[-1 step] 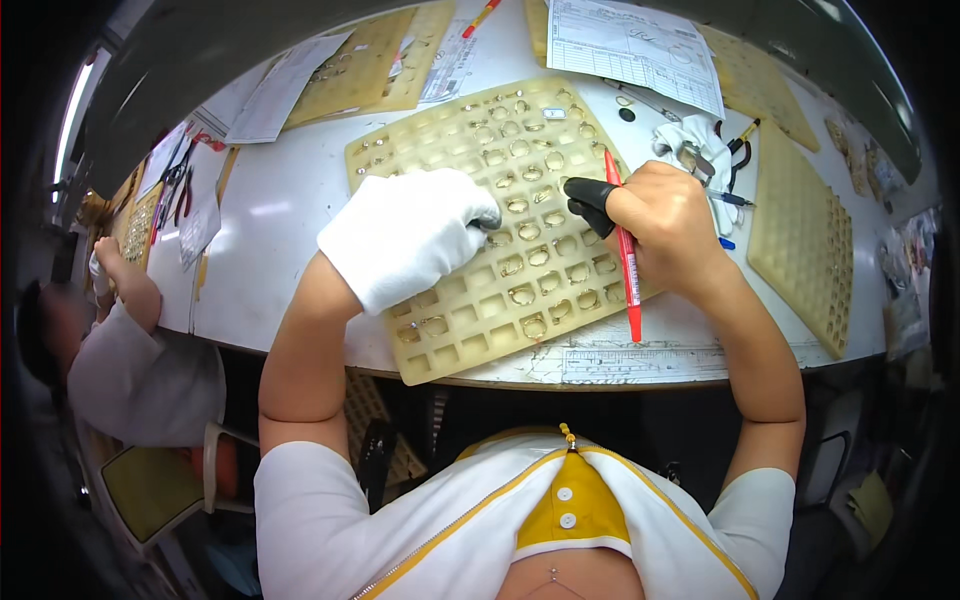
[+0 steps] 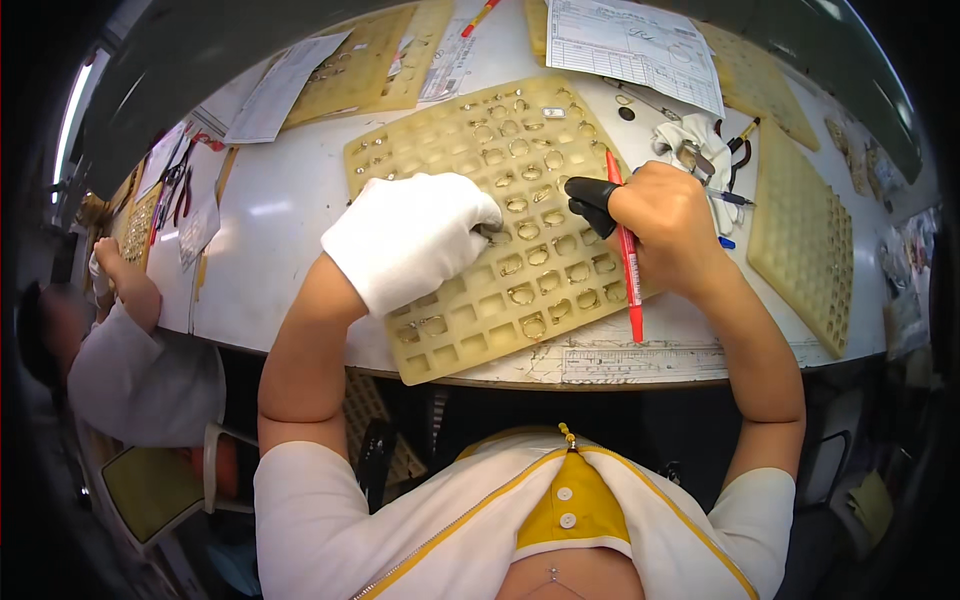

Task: Inspecting and marking small gold jewelry rings at a workbench.

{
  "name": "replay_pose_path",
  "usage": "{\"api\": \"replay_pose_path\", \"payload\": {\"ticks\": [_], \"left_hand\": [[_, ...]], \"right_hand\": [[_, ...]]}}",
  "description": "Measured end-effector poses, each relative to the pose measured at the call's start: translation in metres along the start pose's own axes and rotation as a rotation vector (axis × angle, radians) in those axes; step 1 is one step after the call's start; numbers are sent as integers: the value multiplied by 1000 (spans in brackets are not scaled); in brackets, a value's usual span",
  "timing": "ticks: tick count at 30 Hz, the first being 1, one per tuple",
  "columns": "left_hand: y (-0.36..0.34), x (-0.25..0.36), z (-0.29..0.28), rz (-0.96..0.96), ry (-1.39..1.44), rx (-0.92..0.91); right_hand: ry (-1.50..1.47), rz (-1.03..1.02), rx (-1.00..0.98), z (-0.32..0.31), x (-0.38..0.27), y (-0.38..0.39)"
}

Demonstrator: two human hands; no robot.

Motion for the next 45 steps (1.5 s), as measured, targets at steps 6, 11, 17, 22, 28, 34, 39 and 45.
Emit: {"api": "replay_pose_path", "payload": {"ticks": [6,11,17,22,28,34,39,45], "left_hand": [[-8,6,6,-58,-17,-126],[-11,8,3,-164,25,-205],[-9,8,-5,-86,287,-71],[-8,19,-6,-87,493,-86],[-7,16,4,-29,562,94],[-4,26,6,-114,676,-38],[-6,23,9,-173,894,-155],[-7,26,10,-308,1362,-455]], "right_hand": [[-55,-26,22,0,-8,1],[-112,-35,38,5,-14,3],[-132,-14,38,1,-27,-3],[-106,-10,27,0,-29,-4],[-339,270,137,1,-19,7],[-967,799,5,5,-26,13],[-1168,938,23,-3,-31,4],[-1329,1018,-52,-14,-33,0]]}}
Point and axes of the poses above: each hand's wrist, its own y-axis away from the middle knuckle, its own z-axis out of the palm, x = y × z, the point moved 3 cm from there along -y, towards the middle knuckle, and after that the axes turned 7 degrees about -z, right-handed, at the moved point
